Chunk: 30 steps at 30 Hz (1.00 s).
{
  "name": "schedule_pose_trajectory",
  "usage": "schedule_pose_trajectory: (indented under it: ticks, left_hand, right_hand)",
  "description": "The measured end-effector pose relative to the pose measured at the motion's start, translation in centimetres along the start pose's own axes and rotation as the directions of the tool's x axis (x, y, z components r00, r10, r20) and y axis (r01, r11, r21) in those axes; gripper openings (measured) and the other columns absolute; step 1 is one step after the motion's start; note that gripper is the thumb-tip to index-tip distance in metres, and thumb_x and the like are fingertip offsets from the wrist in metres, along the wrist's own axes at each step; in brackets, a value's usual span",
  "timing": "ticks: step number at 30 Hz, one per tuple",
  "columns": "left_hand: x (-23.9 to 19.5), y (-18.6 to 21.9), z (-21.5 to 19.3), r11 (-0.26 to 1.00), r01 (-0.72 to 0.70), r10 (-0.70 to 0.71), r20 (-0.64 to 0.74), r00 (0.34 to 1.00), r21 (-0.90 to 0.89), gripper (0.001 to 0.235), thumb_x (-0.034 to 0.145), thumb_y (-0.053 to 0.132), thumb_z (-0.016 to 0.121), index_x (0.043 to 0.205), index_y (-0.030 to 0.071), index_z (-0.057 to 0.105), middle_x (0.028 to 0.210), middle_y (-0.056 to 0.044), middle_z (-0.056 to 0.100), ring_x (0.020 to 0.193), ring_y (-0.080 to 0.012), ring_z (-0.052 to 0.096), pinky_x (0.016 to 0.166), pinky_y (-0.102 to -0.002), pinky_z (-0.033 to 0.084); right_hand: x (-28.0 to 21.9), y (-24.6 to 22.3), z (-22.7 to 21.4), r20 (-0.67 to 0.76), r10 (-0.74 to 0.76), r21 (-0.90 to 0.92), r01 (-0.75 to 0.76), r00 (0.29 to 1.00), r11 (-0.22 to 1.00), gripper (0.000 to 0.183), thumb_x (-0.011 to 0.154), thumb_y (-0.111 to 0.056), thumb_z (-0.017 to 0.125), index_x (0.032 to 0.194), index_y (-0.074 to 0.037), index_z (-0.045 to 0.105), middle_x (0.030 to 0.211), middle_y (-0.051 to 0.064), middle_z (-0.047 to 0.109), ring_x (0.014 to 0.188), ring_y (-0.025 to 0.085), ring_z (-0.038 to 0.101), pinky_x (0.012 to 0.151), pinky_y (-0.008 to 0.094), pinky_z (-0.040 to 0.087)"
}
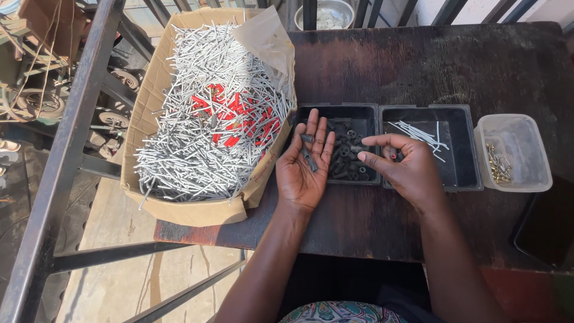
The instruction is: Assembling plastic spacers onto metal nails and sorting them into a tray
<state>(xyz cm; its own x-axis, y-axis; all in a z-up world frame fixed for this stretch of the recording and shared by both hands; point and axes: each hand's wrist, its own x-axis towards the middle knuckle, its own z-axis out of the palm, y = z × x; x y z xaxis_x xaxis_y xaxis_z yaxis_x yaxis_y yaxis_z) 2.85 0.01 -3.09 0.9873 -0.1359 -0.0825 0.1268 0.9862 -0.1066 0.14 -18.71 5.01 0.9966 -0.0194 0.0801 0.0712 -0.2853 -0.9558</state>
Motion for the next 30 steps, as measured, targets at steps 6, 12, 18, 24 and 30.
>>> schedule_pose_trajectory:
  ticks: [6, 12, 18, 24, 30]
  left_hand:
    - [-0.6, -1.8, 1.1, 0.996, -0.003, 0.003, -0.007, 1.000, 0.087, 0.036, 0.109, 0.030, 0.052, 0.129, 0.000, 0.057, 0.156, -0.023, 0.046, 0.148, -0.0369, 0.041, 0.127, -0.054, 0.035]
    - [0.2, -2.2, -2.4, 0.977, -0.020, 0.058, -0.175, 0.983, 0.210, 0.054, 0.100, 0.053, 0.060, 0.125, 0.005, 0.063, 0.117, -0.019, 0.070, 0.117, -0.0334, 0.068, 0.112, -0.053, 0.052]
    - [0.3, -0.9, -1.9, 0.998, -0.054, 0.051, -0.127, 0.991, -0.022, 0.030, 0.103, 0.007, 0.054, 0.129, -0.007, 0.059, 0.142, -0.030, 0.057, 0.139, -0.0430, 0.051, 0.121, -0.056, 0.041]
    - [-0.5, -1.4, -0.8, 1.000, 0.000, 0.000, 0.008, 1.000, -0.003, 0.032, 0.105, -0.005, 0.043, 0.135, -0.007, 0.054, 0.158, -0.028, 0.042, 0.149, -0.0415, 0.038, 0.124, -0.058, 0.035]
    - [-1.1, -2.2, -0.3, 0.986, -0.029, 0.017, 0.075, 0.997, 0.165, 0.035, 0.109, 0.004, 0.041, 0.142, -0.004, 0.049, 0.161, -0.024, 0.039, 0.152, -0.0357, 0.035, 0.126, -0.049, 0.034]
  right_hand:
    - [-1.6, -2.2, 3.7, 0.113, -0.008, 0.008, 0.007, 0.994, 1.000, 0.022, 0.075, -0.012, 0.090, 0.094, -0.005, 0.082, 0.049, 0.006, 0.050, 0.058, 0.013, 0.054, 0.061, 0.029, 0.046]
    - [-1.3, 0.3, 4.7, 0.168, -0.007, -0.059, 0.017, 0.986, 0.998, 0.019, 0.074, -0.011, 0.086, 0.092, -0.005, 0.082, 0.050, 0.007, 0.049, 0.059, 0.014, 0.055, 0.063, 0.033, 0.050]
    - [-0.6, 2.1, 2.5, 0.045, 0.037, -0.055, -0.035, 0.998, 0.998, 0.023, 0.076, -0.009, 0.085, 0.098, -0.006, 0.079, 0.056, 0.004, 0.050, 0.061, 0.010, 0.051, 0.067, 0.027, 0.047]
    - [-1.0, -2.0, 3.5, 0.029, -0.053, -0.088, 0.055, 0.998, 0.995, 0.027, 0.079, -0.012, 0.086, 0.105, -0.008, 0.082, 0.055, 0.005, 0.052, 0.064, 0.014, 0.059, 0.069, 0.030, 0.050]
    - [-0.6, 0.8, 4.5, 0.038, -0.081, -0.097, 0.085, 0.996, 0.992, 0.019, 0.077, -0.011, 0.086, 0.095, -0.007, 0.081, 0.053, 0.007, 0.048, 0.060, 0.014, 0.056, 0.065, 0.030, 0.049]
